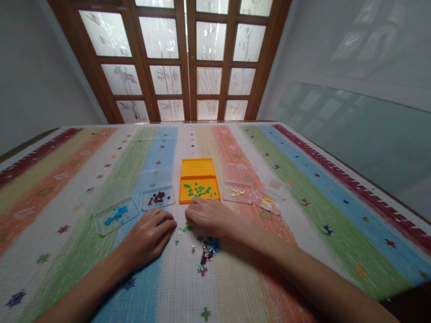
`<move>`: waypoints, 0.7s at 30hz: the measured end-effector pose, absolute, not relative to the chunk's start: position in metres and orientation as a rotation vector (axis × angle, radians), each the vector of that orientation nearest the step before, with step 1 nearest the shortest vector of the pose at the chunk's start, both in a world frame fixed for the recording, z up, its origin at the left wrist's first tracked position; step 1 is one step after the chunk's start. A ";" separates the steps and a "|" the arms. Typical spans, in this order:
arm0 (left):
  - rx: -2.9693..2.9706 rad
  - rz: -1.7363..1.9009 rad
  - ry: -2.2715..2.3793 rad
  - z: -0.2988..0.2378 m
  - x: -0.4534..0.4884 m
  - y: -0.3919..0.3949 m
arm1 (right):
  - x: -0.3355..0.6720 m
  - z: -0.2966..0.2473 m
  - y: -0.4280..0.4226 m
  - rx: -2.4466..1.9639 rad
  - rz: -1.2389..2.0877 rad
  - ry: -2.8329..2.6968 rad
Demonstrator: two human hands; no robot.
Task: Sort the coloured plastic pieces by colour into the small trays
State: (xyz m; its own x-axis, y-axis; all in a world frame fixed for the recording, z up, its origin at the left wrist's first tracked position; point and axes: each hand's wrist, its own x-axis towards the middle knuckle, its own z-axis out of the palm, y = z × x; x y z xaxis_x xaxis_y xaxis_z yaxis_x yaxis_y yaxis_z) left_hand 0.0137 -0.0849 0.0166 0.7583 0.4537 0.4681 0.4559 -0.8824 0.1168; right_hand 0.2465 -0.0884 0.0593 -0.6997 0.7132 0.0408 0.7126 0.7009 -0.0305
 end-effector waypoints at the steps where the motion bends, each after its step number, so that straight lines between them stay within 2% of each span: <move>1: -2.941 -0.787 -0.760 0.017 0.014 -0.085 | 0.248 0.057 -0.088 -1.183 -0.006 -2.847; 13: -2.948 -0.786 -0.766 0.017 0.015 -0.085 | 0.252 0.038 -0.082 -0.985 -0.131 -2.800; 17: -2.950 -0.803 -0.747 0.017 0.014 -0.085 | 0.256 0.043 -0.081 -0.967 -0.051 -2.631; 21: -2.959 -0.806 -0.753 0.017 0.014 -0.085 | 0.261 0.049 -0.083 -0.971 0.189 -2.439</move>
